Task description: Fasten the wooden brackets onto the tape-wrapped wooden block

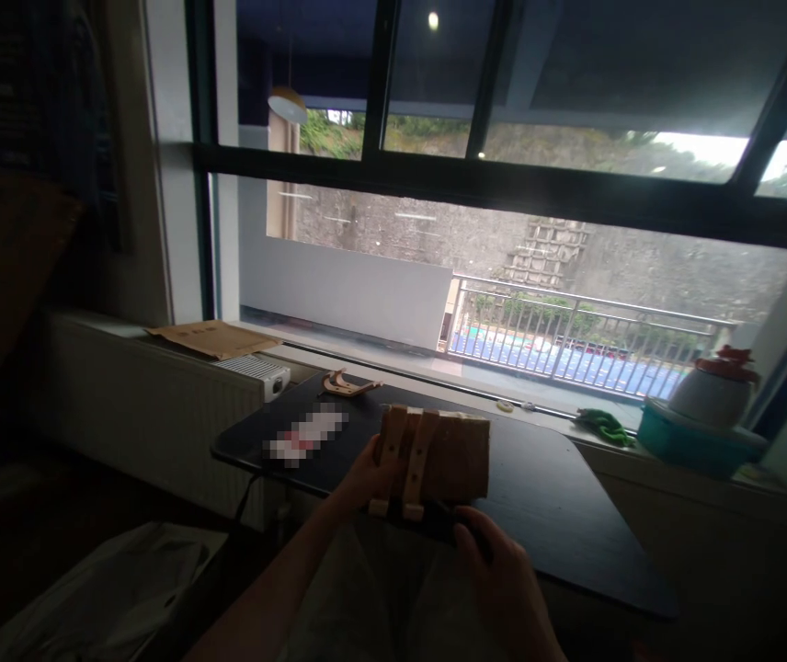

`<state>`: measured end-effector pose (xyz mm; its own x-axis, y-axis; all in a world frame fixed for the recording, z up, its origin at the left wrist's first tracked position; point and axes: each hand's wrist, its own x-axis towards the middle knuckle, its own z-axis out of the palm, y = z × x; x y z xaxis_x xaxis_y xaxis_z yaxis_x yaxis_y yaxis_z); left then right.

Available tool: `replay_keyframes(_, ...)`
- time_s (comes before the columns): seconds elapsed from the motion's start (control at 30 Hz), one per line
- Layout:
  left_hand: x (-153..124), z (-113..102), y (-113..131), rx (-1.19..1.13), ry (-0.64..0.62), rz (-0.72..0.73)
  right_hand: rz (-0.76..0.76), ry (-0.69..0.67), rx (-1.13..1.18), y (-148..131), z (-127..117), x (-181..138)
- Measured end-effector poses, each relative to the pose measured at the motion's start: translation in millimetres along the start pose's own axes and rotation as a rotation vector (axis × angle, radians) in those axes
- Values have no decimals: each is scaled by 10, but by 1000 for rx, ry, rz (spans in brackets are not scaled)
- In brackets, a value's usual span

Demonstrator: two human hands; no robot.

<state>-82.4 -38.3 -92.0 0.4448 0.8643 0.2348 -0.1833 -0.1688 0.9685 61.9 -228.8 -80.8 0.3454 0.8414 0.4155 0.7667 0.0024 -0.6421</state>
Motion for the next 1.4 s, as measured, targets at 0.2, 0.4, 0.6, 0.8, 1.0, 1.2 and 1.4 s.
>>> replay_keyframes(0.2,46,29,-73,-95,-6,-37,-192,106,-172,-75,48,41)
replay_keyframes(0.4,54,21,-120,-165,-73,-15,-248,102,-334,-179,95,113)
replay_keyframes(0.6,-16,47,-14,-135,-188,89,-285,74,-482,-280,-41,182)
replay_keyframes(0.8,16,67,-113,-83,-164,175,-467,-85,-741,-441,-237,333)
replay_keyframes(1.0,1,131,-66,-75,-122,147,-571,-188,-889,-425,-298,420)
replay_keyframes(1.2,-12,169,-31,-86,-85,117,-546,-352,-849,-588,-477,578)
replay_keyframes(1.4,15,153,-47,-101,-114,92,-558,-394,-839,-772,-516,753)
